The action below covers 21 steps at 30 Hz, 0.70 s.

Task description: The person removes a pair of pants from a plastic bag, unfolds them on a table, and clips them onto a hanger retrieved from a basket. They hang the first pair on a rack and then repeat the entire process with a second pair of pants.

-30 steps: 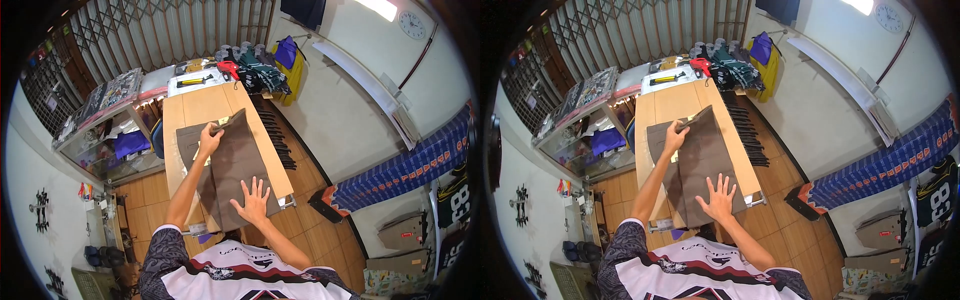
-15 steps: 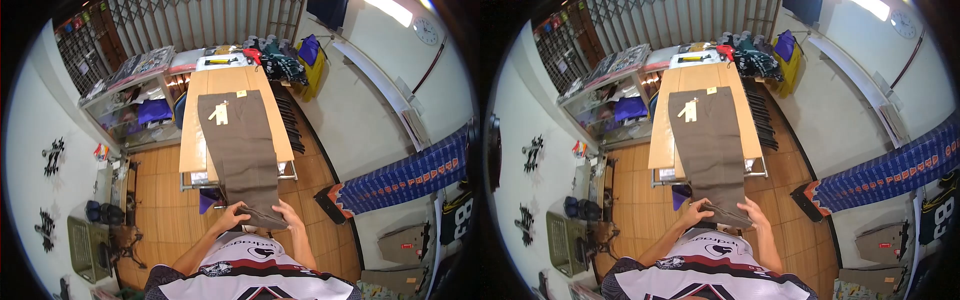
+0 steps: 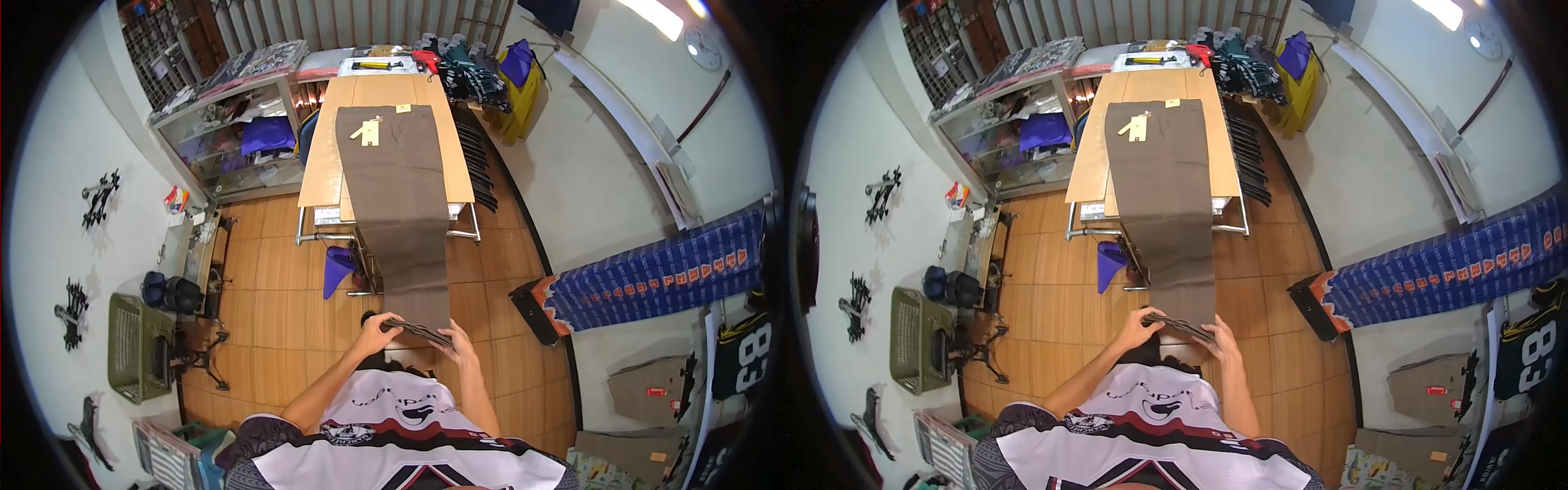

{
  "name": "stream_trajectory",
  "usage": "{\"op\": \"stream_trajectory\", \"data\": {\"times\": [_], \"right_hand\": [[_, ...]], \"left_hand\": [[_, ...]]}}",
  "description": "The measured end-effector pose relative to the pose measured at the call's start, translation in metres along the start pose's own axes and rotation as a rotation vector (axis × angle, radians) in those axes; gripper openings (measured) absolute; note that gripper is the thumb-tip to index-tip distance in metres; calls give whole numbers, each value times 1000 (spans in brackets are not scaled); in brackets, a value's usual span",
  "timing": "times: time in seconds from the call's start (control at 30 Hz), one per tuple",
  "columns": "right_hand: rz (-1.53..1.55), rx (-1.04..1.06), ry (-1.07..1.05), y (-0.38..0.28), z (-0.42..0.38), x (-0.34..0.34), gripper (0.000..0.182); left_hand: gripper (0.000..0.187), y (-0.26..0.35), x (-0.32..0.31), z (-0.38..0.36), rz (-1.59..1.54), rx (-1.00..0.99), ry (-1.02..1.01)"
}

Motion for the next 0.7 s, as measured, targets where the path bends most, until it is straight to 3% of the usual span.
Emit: {"op": "stream_trajectory", "data": {"times": [0.07, 0.13, 0.17, 0.23, 0.3, 0.33, 0.37, 0.43, 0.47, 0.53, 0.7], "right_hand": [[65, 14, 151, 23, 12, 29, 53], [136, 2, 390, 59, 28, 74, 48], [143, 9, 437, 77, 33, 95, 41], [30, -71, 525, 115, 28, 133, 37], [-102, -143, 575, 146, 10, 162, 34], [-181, -179, 583, 163, -3, 179, 33], [-263, -217, 601, 181, -16, 197, 29], [-425, -310, 586, 215, -41, 229, 24], [-492, -349, 564, 223, -50, 227, 23], [-583, -406, 543, 229, -60, 206, 22], [-725, -451, 438, 242, -33, 115, 20]], "left_hand": [[41, -13, 3, -2, 205, -184, 151], [56, -62, 13, -1, 295, -103, 237], [63, -101, 23, 0, 339, -10, 234], [60, -206, 47, -7, 4, 218, 279], [51, -299, 83, -49, 151, 546, 381], [46, -278, 100, -89, 470, 853, 288], [43, -333, 114, -128, 349, 901, 447], [44, -397, 123, -210, -104, 1107, 515], [45, -413, 119, -242, -347, 1193, 550], [26, -423, 114, -300, -392, 1240, 570], [28, -437, 97, -378, -460, 1271, 566]]}}
Point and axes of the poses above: each hand's wrist, its own z-axis towards the middle knuckle, its own x-axis out of the back of the hand, y = z × x, the point moved 5 cm from there along z, towards the middle knuckle, and after that the axes turned 15 degrees about x, right-handed, at the moved point
